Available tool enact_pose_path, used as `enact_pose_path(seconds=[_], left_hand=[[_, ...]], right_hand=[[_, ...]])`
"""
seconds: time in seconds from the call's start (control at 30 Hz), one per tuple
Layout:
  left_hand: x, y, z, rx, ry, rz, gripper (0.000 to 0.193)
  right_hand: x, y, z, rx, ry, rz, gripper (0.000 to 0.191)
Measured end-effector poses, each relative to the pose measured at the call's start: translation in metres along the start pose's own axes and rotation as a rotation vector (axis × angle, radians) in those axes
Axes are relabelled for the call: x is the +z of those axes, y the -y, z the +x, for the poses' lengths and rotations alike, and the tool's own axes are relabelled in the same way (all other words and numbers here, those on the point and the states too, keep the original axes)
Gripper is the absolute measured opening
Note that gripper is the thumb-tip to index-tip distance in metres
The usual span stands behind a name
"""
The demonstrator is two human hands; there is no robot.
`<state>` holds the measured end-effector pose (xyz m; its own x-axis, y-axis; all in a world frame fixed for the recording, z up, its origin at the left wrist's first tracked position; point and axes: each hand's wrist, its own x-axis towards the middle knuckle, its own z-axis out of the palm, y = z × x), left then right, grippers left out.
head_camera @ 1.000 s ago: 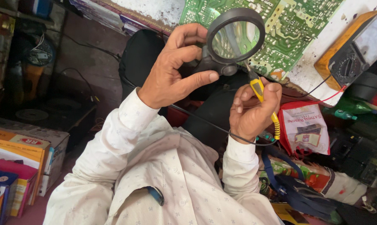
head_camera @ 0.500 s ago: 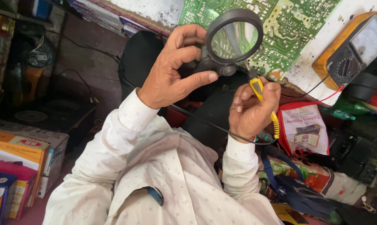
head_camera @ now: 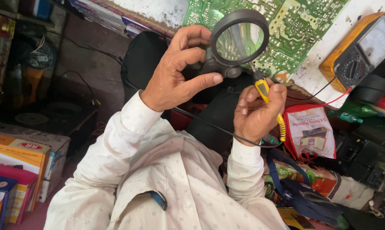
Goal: The person sits at a cluttered workbench and uses a handheld magnifying glass while soldering a green circuit board with a soldering iron, working on different spots of the board. They then set the magnifier aside, pick up a larger brown power supply board, and turn it over in their hands to view its components.
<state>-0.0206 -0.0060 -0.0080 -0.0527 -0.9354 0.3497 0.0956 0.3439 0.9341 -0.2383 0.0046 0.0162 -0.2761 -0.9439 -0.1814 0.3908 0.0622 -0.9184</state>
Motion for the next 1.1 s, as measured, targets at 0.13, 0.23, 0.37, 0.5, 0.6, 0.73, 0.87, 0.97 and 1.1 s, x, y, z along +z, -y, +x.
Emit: enact_pose_path(seconds=[0.13, 0.23, 0.37, 0.5, 0.6, 0.73, 0.87, 0.97, 1.1], left_hand=[[0.001, 0.0, 0.0, 0.008, -0.004, 0.0, 0.032], [0.001, -0.001, -0.001, 0.005, -0.005, -0.009, 0.031], [0.0, 0.0, 0.0, 0.009, -0.006, 0.005, 0.032], [0.0, -0.001, 0.0, 0.003, 0.0, 0.002, 0.031], [0.0, -0.001, 0.0, 0.004, -0.004, -0.002, 0.032], [0.0, -0.001, 0.0, -0.005, 0.003, 0.012, 0.031], [0.002, -0.002, 0.0, 0.002, 0.001, 0.049, 0.034], [0.008, -0.003, -0.001, 0.004, -0.016, 0.111, 0.034], [0.017, -0.004, -0.003, 0.017, -0.036, 0.217, 0.034]], right_hand=[[0.0, 0.0, 0.0, -0.001, 0.009, 0.005, 0.026], [-0.001, 0.0, 0.0, 0.001, 0.015, 0.01, 0.026], [-0.001, -0.001, -0.001, 0.003, 0.026, 0.017, 0.025], [-0.003, 0.001, 0.001, 0.007, 0.015, 0.05, 0.023], [-0.006, 0.002, 0.001, -0.006, 0.019, 0.056, 0.022], [-0.013, 0.003, 0.002, -0.008, 0.005, 0.048, 0.023], [-0.028, 0.005, 0.007, -0.025, 0.003, 0.081, 0.027], [-0.043, 0.007, 0.01, -0.054, -0.003, 0.11, 0.032], [-0.063, 0.009, 0.013, -0.114, -0.02, 0.112, 0.035]])
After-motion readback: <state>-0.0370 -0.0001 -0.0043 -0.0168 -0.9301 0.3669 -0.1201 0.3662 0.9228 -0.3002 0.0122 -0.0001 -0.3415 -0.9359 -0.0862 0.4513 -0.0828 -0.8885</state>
